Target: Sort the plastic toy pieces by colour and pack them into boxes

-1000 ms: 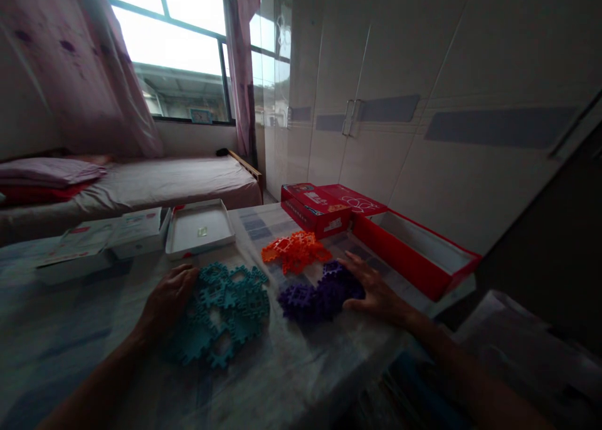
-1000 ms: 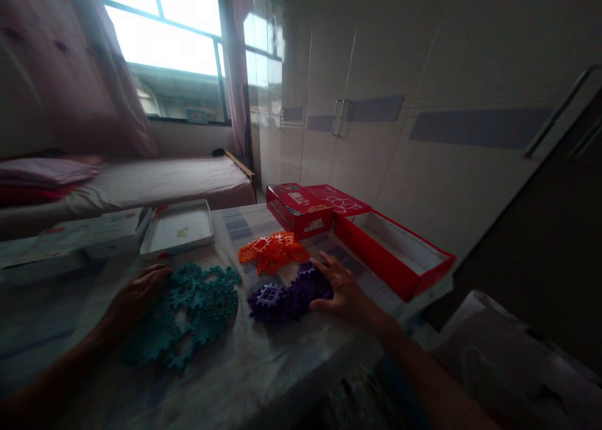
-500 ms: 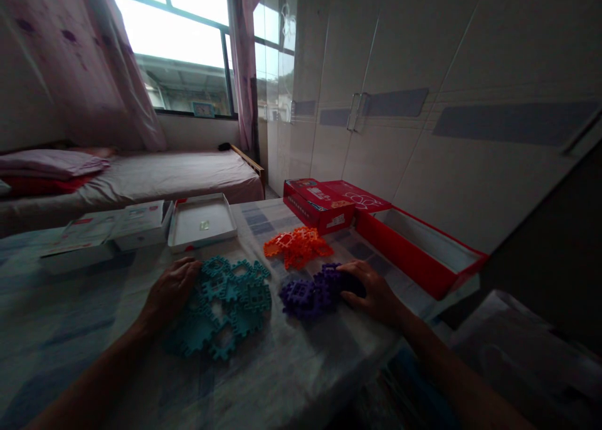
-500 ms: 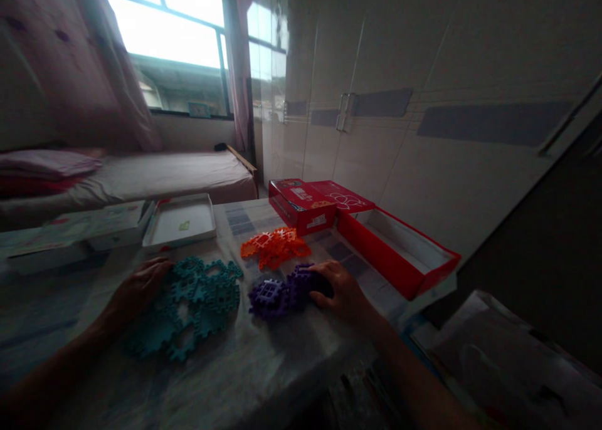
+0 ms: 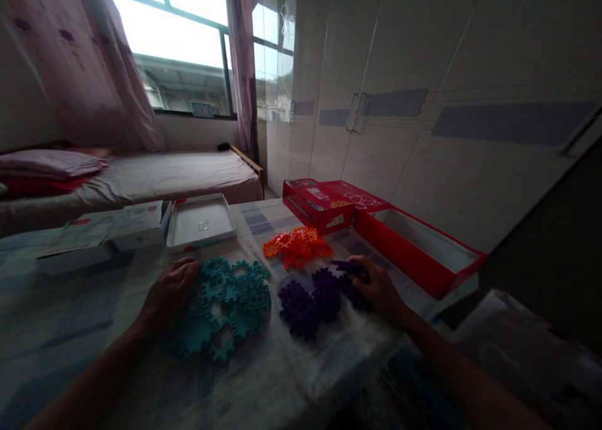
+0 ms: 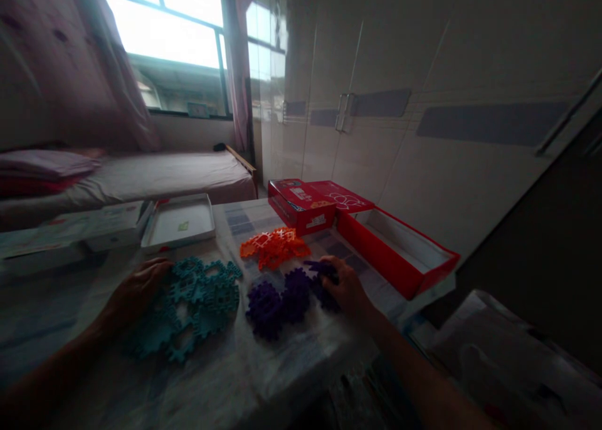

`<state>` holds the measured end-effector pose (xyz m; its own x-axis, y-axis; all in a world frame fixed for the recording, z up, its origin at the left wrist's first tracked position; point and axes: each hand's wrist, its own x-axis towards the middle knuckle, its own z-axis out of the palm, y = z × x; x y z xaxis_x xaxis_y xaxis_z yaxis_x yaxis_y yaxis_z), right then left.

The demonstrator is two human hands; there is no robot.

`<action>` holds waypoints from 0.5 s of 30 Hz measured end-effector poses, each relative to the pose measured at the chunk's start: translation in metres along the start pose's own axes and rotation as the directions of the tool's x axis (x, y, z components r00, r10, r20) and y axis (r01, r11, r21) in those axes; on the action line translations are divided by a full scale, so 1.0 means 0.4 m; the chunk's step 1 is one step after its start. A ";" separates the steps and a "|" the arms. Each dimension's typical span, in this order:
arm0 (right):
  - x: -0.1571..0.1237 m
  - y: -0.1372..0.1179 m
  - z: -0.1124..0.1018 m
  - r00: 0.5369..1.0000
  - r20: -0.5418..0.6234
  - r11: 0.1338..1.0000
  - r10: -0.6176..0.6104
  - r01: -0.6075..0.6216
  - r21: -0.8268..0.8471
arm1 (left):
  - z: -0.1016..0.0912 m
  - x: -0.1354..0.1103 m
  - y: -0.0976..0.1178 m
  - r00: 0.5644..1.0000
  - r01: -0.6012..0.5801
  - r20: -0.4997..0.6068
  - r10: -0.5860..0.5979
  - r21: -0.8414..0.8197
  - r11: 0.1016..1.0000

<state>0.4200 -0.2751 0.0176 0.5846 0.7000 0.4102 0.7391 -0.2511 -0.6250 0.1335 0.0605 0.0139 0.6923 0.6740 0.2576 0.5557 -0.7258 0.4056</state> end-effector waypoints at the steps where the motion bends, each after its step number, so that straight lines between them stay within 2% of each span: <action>1: 0.003 -0.001 0.001 0.999 -0.026 0.999 0.036 -0.035 0.025 | 0.002 0.001 -0.003 1.000 -0.009 -0.009 0.009 0.001 1.000; 6: 0.024 0.001 0.004 0.962 -0.185 0.967 0.202 -0.166 0.192 | 0.009 0.004 -0.014 0.999 -0.014 -0.035 0.014 0.008 1.000; 9: 0.042 0.003 -0.010 0.933 -0.214 0.916 0.291 -0.207 0.344 | 0.010 0.006 -0.019 0.999 -0.036 -0.019 0.037 0.043 0.998; 12: 0.076 0.005 -0.058 0.907 -0.223 0.835 0.358 -0.205 0.510 | 0.007 0.005 -0.018 0.998 -0.062 -0.014 0.063 0.069 0.996; 15: 0.132 0.016 -0.149 0.861 -0.351 0.846 0.368 -0.153 0.511 | 0.001 0.002 -0.010 0.998 -0.058 -0.019 0.060 0.074 0.996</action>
<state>0.4757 -0.2796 0.0748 0.8930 0.2751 0.3561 0.3644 0.0222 -0.9310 0.1321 0.0642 0.0121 0.7153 0.6320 0.2981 0.5469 -0.7719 0.3241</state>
